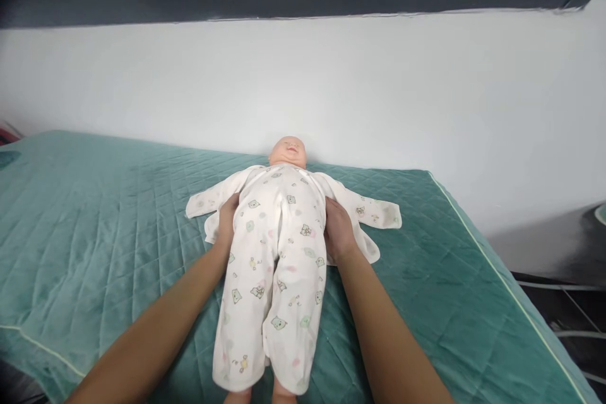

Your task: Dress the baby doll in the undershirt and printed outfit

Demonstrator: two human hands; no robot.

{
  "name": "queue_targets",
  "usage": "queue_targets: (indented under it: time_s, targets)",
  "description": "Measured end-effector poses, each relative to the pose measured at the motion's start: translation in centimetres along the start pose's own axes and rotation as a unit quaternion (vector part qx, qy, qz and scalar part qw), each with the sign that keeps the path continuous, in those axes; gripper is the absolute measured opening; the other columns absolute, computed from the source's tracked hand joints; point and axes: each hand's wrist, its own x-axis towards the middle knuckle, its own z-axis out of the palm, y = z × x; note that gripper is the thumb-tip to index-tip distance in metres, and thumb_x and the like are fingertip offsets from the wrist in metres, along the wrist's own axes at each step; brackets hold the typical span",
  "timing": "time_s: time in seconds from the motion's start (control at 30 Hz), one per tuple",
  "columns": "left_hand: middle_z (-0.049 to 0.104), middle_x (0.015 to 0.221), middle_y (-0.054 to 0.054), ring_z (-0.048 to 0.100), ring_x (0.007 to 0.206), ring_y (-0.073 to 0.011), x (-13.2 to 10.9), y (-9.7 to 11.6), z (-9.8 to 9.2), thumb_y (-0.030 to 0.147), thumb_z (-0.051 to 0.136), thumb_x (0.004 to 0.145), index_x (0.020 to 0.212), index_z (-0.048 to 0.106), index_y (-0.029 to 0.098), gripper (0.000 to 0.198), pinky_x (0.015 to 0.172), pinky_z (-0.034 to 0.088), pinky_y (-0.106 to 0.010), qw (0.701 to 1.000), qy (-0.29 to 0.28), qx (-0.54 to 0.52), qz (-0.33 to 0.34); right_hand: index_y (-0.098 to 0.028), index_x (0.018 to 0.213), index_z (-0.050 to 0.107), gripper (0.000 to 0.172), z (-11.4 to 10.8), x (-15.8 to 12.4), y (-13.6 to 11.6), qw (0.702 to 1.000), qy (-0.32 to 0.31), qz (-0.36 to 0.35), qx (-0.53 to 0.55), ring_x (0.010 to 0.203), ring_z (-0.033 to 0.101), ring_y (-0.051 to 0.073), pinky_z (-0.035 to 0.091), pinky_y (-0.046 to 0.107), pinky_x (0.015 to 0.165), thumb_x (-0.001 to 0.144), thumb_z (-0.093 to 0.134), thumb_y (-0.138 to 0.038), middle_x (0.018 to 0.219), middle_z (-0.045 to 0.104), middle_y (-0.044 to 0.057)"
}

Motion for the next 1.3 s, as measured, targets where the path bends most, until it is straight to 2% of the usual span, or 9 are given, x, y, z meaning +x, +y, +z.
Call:
queue_targets:
  time_s: [0.13, 0.27, 0.43, 0.63, 0.8, 0.93, 1.13, 1.2, 1.3]
  targets:
    - [0.074, 0.087, -0.003, 0.065, 0.087, -0.0223, 0.4, -0.1, -0.4, 0.035, 0.058, 0.08, 0.086, 0.069, 0.019, 0.021, 0.085, 0.053, -0.035, 1.0, 0.021, 0.006, 0.02, -0.018, 0.108, 0.074, 0.041, 0.6, 0.3, 1.5, 0.99, 0.027, 0.087, 0.106, 0.118, 0.065, 0.028, 0.05, 0.04, 0.107, 0.09, 0.055, -0.051, 0.104, 0.078, 0.007]
    - [0.076, 0.113, -0.006, 0.066, 0.109, -0.0245, 0.4, -0.1, -0.4, 0.03, 0.055, 0.085, 0.107, 0.074, 0.018, 0.031, 0.102, 0.049, -0.038, 0.999, -0.019, -0.006, 0.04, -0.019, 0.119, 0.069, 0.05, 0.9, 0.7, 2.7, 0.97, -0.027, 0.124, 0.206, 0.113, 0.069, 0.027, 0.055, 0.041, 0.102, 0.089, 0.057, -0.057, 0.103, 0.078, 0.007]
    - [0.074, 0.122, -0.005, 0.064, 0.118, -0.0268, 0.6, 0.1, -0.5, 0.026, 0.052, 0.087, 0.119, 0.074, 0.019, 0.039, 0.109, 0.045, -0.042, 0.995, -0.084, 0.032, 0.046, -0.019, 0.119, 0.068, 0.057, 1.0, 0.5, 2.6, 0.963, -0.066, 0.133, 0.223, 0.112, 0.07, 0.029, 0.056, 0.044, 0.1, 0.088, 0.055, -0.065, 0.104, 0.078, 0.01]
    - [0.073, 0.124, -0.004, 0.065, 0.117, -0.0269, 0.9, 0.3, -0.6, 0.023, 0.05, 0.088, 0.122, 0.073, 0.02, 0.041, 0.11, 0.046, -0.042, 0.989, -0.114, 0.042, 0.078, -0.019, 0.12, 0.067, 0.059, 1.0, 0.6, 2.1, 0.959, -0.092, 0.146, 0.225, 0.113, 0.069, 0.029, 0.056, 0.044, 0.101, 0.089, 0.053, -0.067, 0.106, 0.077, 0.01]
    - [0.072, 0.128, -0.005, 0.063, 0.121, -0.0261, 1.1, -0.2, -0.5, 0.023, 0.052, 0.088, 0.123, 0.072, 0.02, 0.04, 0.111, 0.044, -0.041, 0.991, -0.103, 0.042, 0.073, -0.019, 0.117, 0.069, 0.052, 1.0, 0.5, 2.0, 0.961, -0.084, 0.119, 0.235, 0.113, 0.069, 0.028, 0.054, 0.044, 0.102, 0.088, 0.06, -0.06, 0.109, 0.077, 0.009]
    - [0.07, 0.131, -0.005, 0.061, 0.125, -0.026, 0.9, -0.6, -0.7, 0.02, 0.052, 0.088, 0.121, 0.072, 0.021, 0.039, 0.115, 0.04, -0.041, 0.989, -0.097, 0.054, 0.097, -0.025, 0.119, 0.068, 0.044, 0.8, -0.5, 1.7, 0.985, -0.043, 0.054, 0.161, 0.129, 0.059, 0.024, 0.044, 0.041, 0.114, 0.087, 0.065, -0.054, 0.129, 0.07, 0.004]
    - [0.071, 0.128, -0.009, 0.062, 0.121, -0.0324, 0.1, -0.3, -0.8, 0.026, 0.057, 0.091, 0.125, 0.07, 0.018, 0.037, 0.111, 0.041, -0.044, 0.99, -0.085, 0.097, 0.063, -0.028, 0.136, 0.057, 0.058, 0.3, -7.0, 1.1, 0.995, 0.076, 0.036, 0.06, 0.142, 0.047, 0.024, 0.032, 0.045, 0.123, 0.085, 0.068, -0.054, 0.15, 0.054, 0.004]
    - [0.07, 0.13, -0.011, 0.062, 0.121, -0.0329, 0.1, -0.4, -0.8, 0.026, 0.055, 0.092, 0.126, 0.068, 0.016, 0.038, 0.111, 0.041, -0.044, 0.989, -0.086, 0.101, 0.061, -0.028, 0.142, 0.052, 0.06, 0.3, -10.8, 0.4, 0.998, 0.061, -0.009, -0.011, 0.144, 0.044, 0.025, 0.03, 0.047, 0.124, 0.088, 0.066, -0.049, 0.153, 0.05, 0.005]
    - [0.07, 0.13, -0.011, 0.06, 0.123, -0.0314, 0.3, -0.8, -0.8, 0.027, 0.052, 0.092, 0.124, 0.069, 0.017, 0.038, 0.114, 0.038, -0.042, 0.991, -0.09, 0.077, 0.07, -0.03, 0.142, 0.052, 0.053, 0.7, -16.9, -0.9, 0.983, -0.032, -0.093, -0.154, 0.151, 0.033, 0.026, 0.03, 0.05, 0.123, 0.091, 0.063, -0.039, 0.161, 0.038, 0.005]
